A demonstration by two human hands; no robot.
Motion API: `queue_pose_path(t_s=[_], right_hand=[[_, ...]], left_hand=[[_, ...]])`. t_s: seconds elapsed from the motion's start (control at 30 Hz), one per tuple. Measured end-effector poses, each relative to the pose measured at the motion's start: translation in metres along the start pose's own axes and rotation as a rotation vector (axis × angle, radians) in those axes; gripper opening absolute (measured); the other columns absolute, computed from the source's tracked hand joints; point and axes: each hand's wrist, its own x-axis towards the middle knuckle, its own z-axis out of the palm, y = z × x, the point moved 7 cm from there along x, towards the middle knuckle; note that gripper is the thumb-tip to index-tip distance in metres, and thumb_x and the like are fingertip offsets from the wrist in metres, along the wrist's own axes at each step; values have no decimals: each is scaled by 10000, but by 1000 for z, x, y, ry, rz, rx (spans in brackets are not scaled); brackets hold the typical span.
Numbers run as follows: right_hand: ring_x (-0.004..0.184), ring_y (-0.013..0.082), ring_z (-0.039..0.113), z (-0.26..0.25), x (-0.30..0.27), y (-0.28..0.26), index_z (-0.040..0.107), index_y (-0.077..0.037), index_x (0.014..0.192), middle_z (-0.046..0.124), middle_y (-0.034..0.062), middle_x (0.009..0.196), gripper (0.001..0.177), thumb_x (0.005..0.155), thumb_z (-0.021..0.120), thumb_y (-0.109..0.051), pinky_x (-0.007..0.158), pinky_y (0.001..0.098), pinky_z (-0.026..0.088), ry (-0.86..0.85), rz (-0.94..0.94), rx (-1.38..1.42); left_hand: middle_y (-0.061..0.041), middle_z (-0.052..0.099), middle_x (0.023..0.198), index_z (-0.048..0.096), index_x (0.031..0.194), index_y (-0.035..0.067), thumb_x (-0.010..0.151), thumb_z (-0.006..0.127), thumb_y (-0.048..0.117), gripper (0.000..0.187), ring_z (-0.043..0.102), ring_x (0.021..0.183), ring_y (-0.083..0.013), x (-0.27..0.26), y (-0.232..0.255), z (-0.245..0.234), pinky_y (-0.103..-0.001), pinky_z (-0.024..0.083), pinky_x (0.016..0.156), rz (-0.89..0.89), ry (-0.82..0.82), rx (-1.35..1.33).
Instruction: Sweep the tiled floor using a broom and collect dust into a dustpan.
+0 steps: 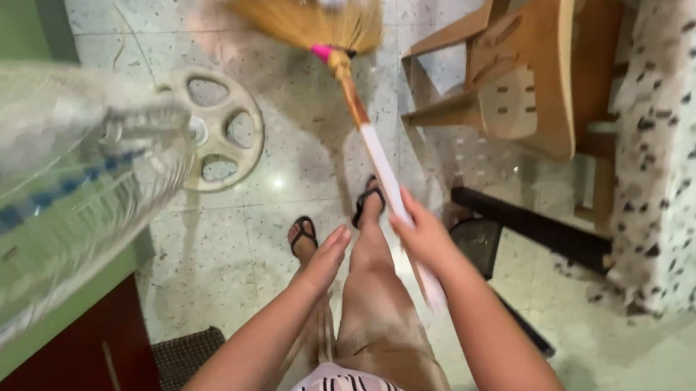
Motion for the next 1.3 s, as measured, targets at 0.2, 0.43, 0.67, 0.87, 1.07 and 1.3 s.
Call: queue_pose_path(t_s=[0.2, 0.43, 0.67, 0.87, 1.07, 1.3], right_hand=[[769, 209, 634, 76, 84, 68, 335, -169, 1604, 710, 188, 1177, 779, 898, 662, -204, 688, 375, 565, 31, 304, 107], [1141, 346, 689, 135, -41, 226, 405, -173, 1556, 642, 194, 1347, 779, 846, 660, -364, 987, 414, 536, 22, 373, -277], [1101, 367, 658, 99, -280, 188, 415, -186, 1523, 664, 176, 1301, 695, 891, 693, -262, 912, 390, 535, -13, 371, -208], [1075, 482, 639, 102, -365, 108, 378, -253, 1641, 695, 261, 1296, 730, 977, 670, -175, 875, 474, 546, -32, 550, 82], [1157, 330, 695, 174, -246, 107, 389, -276, 1565, 683, 202, 1290, 739, 889, 687, -312, 962, 365, 541, 69, 168, -92], [1115, 444, 645, 282, -218, 169, 424, -287, 1547, 682, 253, 1189, 705, 881, 633, -388, 1003, 478, 477, 74, 366, -300]], left_hand=[[-130, 410, 1611, 341, 1591, 87, 955, 543, 534, 803, 381, 1484, -238, -45, -8, -27, -376, 298, 1195, 54, 23, 178], [-106, 345, 1657, 324, 1597, 106, 973, 555, 535, 792, 295, 1533, -211, -61, -87, -72, -352, 240, 1219, 1, 0, 32], [-42, 460, 1555, 391, 1579, 129, 956, 569, 520, 757, 397, 1455, -161, -78, -189, -85, -322, 289, 1191, -55, 98, -12], [-36, 516, 1484, 431, 1565, 105, 980, 567, 488, 713, 483, 1355, -151, -104, -285, -77, -320, 347, 1119, -12, 26, -65], [-71, 491, 1522, 425, 1559, 112, 957, 586, 483, 725, 441, 1391, -187, -168, -251, -89, -332, 342, 1141, -86, 44, 52], [-115, 444, 1604, 413, 1551, 52, 987, 539, 508, 735, 391, 1490, -214, -225, -202, -187, -334, 270, 1209, 32, 9, 559]])
